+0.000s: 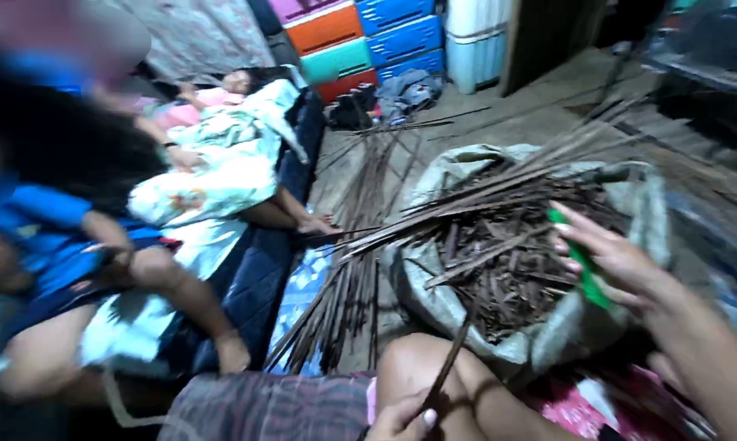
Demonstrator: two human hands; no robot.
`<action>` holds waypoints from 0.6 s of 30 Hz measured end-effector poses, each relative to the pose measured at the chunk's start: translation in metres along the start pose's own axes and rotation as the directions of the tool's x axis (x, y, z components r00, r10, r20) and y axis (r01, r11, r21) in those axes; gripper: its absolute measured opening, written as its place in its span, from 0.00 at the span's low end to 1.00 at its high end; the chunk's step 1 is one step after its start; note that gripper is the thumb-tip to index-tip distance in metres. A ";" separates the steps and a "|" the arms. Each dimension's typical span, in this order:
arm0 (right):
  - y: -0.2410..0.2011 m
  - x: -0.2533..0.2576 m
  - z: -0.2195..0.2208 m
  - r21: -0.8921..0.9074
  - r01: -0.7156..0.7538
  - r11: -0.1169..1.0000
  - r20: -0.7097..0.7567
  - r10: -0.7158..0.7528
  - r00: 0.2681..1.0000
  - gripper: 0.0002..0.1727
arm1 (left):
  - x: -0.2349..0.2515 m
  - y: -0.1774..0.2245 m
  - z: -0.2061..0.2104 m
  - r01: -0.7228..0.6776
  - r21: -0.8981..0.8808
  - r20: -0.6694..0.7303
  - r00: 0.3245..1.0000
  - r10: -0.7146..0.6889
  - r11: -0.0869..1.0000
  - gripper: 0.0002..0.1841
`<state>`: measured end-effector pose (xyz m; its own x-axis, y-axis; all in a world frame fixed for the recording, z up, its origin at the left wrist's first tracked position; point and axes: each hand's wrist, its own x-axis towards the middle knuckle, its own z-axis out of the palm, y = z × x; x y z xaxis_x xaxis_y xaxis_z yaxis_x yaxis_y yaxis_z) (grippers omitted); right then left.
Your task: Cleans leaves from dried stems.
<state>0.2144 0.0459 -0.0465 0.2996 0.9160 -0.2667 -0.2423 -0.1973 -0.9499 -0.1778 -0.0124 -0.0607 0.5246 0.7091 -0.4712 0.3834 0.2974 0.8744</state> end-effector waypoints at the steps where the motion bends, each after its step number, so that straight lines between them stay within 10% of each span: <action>1: 0.003 -0.004 0.001 -0.012 0.011 1.000 -0.010 -0.011 1.000 0.29 | 0.001 0.002 0.002 0.001 -0.009 -0.014 1.000 -0.001 1.000 0.17; 9: 0.043 -0.060 0.025 -0.383 0.011 0.924 0.206 0.074 0.976 0.33 | 0.018 0.041 0.030 -0.148 0.424 0.053 0.989 0.138 0.894 0.20; 18: 0.060 -0.066 0.040 0.180 -0.010 0.984 0.281 -0.042 0.959 0.16 | 0.053 0.080 0.067 -0.224 0.664 0.219 0.970 0.101 0.714 0.25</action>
<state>0.1435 -0.0129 -0.0796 0.0378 0.9848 -0.1698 -0.4075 -0.1399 -0.9024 -0.0687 0.0061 -0.0235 0.7143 0.5780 -0.3946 0.6607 -0.3709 0.6527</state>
